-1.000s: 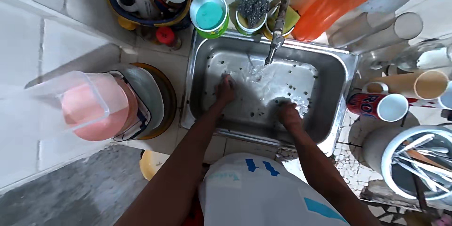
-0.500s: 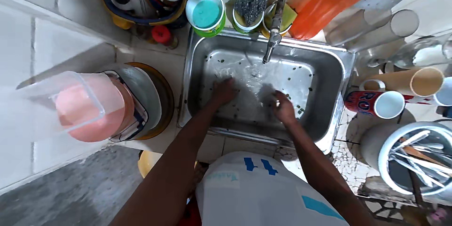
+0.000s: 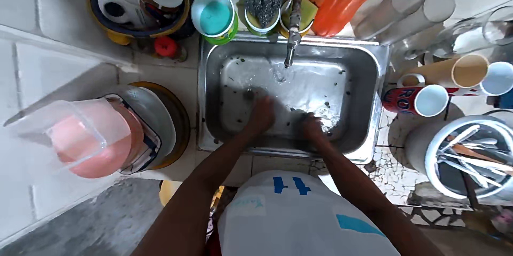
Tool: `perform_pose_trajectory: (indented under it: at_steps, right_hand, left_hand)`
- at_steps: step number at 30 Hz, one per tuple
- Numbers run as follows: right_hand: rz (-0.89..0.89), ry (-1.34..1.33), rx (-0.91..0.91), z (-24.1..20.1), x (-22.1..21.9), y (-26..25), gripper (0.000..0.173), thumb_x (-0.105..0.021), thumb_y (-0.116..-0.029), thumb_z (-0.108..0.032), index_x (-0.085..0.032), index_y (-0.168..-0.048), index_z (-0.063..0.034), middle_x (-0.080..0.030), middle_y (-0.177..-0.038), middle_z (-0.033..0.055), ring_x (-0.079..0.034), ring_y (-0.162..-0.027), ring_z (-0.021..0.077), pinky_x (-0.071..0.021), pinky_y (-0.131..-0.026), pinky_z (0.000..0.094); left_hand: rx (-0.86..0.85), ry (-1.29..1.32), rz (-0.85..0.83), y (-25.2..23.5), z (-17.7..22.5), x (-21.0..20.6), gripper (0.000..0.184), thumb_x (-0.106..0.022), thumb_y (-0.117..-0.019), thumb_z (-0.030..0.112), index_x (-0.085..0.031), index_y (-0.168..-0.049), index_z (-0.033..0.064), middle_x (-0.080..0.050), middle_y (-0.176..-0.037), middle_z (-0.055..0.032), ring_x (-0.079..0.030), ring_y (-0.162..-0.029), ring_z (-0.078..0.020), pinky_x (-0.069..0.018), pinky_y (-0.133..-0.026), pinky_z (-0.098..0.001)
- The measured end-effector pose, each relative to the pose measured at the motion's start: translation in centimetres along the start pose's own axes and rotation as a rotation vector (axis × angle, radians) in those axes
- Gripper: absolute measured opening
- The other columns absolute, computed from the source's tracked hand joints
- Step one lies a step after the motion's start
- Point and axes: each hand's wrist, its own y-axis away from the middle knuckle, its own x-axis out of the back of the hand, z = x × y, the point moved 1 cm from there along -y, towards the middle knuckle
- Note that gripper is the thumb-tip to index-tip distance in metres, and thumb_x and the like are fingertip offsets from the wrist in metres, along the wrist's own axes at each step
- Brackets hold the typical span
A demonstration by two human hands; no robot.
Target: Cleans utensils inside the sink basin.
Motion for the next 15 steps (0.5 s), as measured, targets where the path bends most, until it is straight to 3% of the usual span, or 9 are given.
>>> perform_pose_trajectory:
  at_steps: [4,5,7,9,10,12,14,15]
  right_hand:
    - [-0.014,-0.11,0.413,-3.1,0.5,-0.6,0.061,-0.062,-0.1009,-0.018,-0.039,-0.155,-0.0023,-0.049,-0.148,0.031,-0.057,-0.129,0.0475,-0.0481,-0.106,0.0617]
    - [-0.004,-0.186,0.522,-3.5,1.5,-0.6,0.057,-0.058,-0.1029,-0.015,-0.04,-0.156,-0.0058,-0.056,-0.143,0.028,-0.06,-0.127,0.0441,-0.0473,-0.107,0.0611]
    - [0.072,-0.312,0.619,-3.4,3.7,-1.0,0.052,-0.055,-0.1048,-0.016,-0.044,-0.155,-0.0101,-0.059,-0.144,0.0216,-0.061,-0.129,0.0378,-0.0457,-0.111,0.058]
    - [0.217,-0.3,0.559,-1.8,6.2,-1.8,0.049,-0.058,-0.1034,-0.019,-0.05,-0.151,-0.0087,-0.058,-0.146,0.0191,-0.061,-0.129,0.0365,-0.047,-0.11,0.0577]
    - [0.288,-0.254,0.499,-0.5,7.4,-2.5,0.049,-0.057,-0.1031,-0.019,-0.05,-0.15,-0.0066,-0.056,-0.148,0.0203,-0.06,-0.13,0.0385,-0.047,-0.109,0.0594]
    - [0.394,-0.138,0.369,2.8,9.3,-4.0,0.054,-0.057,-0.1026,-0.022,-0.046,-0.153,-0.0058,-0.044,-0.157,0.0224,-0.05,-0.139,0.0436,-0.0443,-0.11,0.0642]
    - [0.423,-0.081,0.284,6.0,9.8,-5.6,0.071,-0.063,-0.0987,-0.022,-0.032,-0.161,-0.0083,-0.021,-0.168,0.026,-0.031,-0.149,0.052,-0.0386,-0.109,0.0722]
    - [0.412,-0.08,0.239,7.1,9.6,-6.2,0.079,-0.065,-0.0972,-0.024,-0.024,-0.164,-0.0102,-0.01,-0.17,0.0259,-0.027,-0.15,0.0539,-0.0393,-0.108,0.073]
  left_hand:
    - [-0.535,-0.038,-0.355,1.3,1.3,-2.8,0.025,-0.056,-0.1029,0.014,-0.07,-0.119,0.001,-0.069,-0.122,-0.0202,-0.063,-0.119,-0.0381,-0.0457,-0.107,-0.0562]
    - [-0.598,-0.024,-0.361,1.2,1.1,-3.9,0.026,-0.053,-0.1047,0.013,-0.069,-0.121,0.0012,-0.068,-0.125,-0.0194,-0.061,-0.123,-0.0377,-0.045,-0.108,-0.056]
    - [-0.652,-0.036,-0.354,0.3,0.1,-5.9,0.037,-0.042,-0.11,0.021,-0.063,-0.139,0.0084,-0.054,-0.152,-0.0113,-0.044,-0.145,-0.0313,-0.0313,-0.122,-0.0519]
    - [-0.709,-0.113,-0.335,-0.8,-1.2,-6.9,0.041,-0.038,-0.1119,0.027,-0.057,-0.147,0.0181,-0.039,-0.164,-0.0054,-0.027,-0.155,-0.0276,-0.0144,-0.128,-0.054]
    - [-0.714,-0.183,-0.331,-1.1,-1.9,-6.7,0.043,-0.039,-0.1112,0.03,-0.052,-0.152,0.0253,-0.031,-0.168,-0.0021,-0.019,-0.158,-0.0265,-0.0077,-0.128,-0.056]
    - [-0.702,-0.292,-0.317,-1.5,-3.7,-5.7,0.049,-0.044,-0.1091,0.035,-0.042,-0.158,0.0308,-0.024,-0.171,-0.0024,-0.012,-0.159,-0.0279,-0.0012,-0.126,-0.0598]
    - [-0.639,-0.326,-0.247,-1.4,-6.1,-4.0,0.054,-0.049,-0.1065,0.043,-0.042,-0.158,0.0306,-0.026,-0.17,-0.0048,-0.014,-0.159,-0.0287,-0.0014,-0.127,-0.0596]
    - [-0.6,-0.345,-0.182,-1.5,-7.8,-3.6,0.056,-0.05,-0.1056,0.047,-0.041,-0.159,0.0298,-0.027,-0.17,-0.0046,-0.015,-0.159,-0.0282,-0.0022,-0.127,-0.0602]
